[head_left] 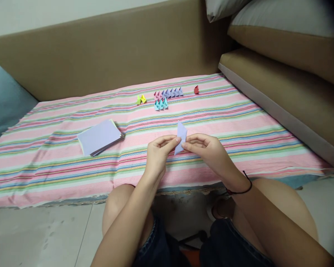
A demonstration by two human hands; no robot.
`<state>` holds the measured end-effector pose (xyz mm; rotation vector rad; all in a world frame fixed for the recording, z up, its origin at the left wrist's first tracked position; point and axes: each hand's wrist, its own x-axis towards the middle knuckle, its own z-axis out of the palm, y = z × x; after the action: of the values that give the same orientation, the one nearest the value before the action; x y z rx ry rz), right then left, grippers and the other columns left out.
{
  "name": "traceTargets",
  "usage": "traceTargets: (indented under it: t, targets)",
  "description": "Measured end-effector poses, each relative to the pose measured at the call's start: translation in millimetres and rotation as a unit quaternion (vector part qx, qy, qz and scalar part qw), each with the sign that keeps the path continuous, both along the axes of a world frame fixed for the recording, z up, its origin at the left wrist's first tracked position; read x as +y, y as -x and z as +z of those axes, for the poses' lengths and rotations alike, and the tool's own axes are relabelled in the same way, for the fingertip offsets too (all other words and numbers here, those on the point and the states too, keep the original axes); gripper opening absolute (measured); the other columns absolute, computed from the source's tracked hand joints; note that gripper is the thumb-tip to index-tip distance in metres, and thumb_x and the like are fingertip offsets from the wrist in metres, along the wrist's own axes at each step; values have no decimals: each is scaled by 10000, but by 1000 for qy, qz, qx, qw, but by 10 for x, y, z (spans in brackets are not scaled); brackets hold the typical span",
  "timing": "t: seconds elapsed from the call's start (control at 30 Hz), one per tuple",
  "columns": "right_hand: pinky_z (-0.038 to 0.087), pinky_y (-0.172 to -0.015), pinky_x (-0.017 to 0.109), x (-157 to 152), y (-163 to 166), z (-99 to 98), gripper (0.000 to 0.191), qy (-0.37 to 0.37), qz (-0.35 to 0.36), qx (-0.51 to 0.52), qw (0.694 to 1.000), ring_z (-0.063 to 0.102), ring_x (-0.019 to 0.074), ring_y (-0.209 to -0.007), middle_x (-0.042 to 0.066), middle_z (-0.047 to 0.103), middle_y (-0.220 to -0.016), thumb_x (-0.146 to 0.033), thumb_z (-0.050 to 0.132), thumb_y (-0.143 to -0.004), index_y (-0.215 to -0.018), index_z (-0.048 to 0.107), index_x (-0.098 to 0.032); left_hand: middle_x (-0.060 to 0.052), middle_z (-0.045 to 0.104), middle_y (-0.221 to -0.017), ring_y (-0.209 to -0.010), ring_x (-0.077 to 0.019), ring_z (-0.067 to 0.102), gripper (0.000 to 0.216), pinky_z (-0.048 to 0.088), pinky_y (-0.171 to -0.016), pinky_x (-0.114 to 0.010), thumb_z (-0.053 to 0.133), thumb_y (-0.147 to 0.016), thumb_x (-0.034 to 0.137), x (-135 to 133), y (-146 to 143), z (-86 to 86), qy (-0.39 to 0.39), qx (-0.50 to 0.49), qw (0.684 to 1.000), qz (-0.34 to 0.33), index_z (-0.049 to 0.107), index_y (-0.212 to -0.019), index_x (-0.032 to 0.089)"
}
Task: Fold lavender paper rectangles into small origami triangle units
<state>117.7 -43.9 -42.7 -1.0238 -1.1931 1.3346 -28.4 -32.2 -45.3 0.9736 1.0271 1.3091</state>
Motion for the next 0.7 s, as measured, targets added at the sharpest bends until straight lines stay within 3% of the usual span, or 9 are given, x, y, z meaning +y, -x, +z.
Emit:
traceTargets:
  t: [0.17,0.27,0.5,0.7]
  targets:
    - [549,-738,313,-19,-10,8,251,-30,1,-21,999,669,187,-769,37,694,-787,-380,753,-684,-806,665,-178,14,669,-669,-627,-101,609,231,485,-635,-220,800,-606,240,19,51,44,-34,30,998,-52,709,-803,163]
    - [548,-692,313,-42,-37,45,225,-61,17,-49,997,659,177,-708,30,691,-755,-393,712,-731,-805,671,-185,7,659,-652,-622,-118,603,181,480,-619,-233,799,-608,245,27,101,67,-79,96,988,-86,709,-738,158]
    - [513,-628,287,-71,-26,68,187,-83,-8,-69,994,628,169,-691,30,673,-749,-369,647,-793,-820,669,-184,-4,673,-636,-625,-126,611,166,485,-638,-253,783,-644,292,28,83,-6,-90,91,991,-41,683,-634,161]
    - [485,-616,280,-80,-73,94,127,-133,-25,-162,978,612,162,-684,30,655,-745,-293,626,-814,-777,680,-184,-27,702,-783,-708,-153,646,251,517,-629,-251,808,-601,258,35,138,82,-90,121,984,-94,719,-818,169]
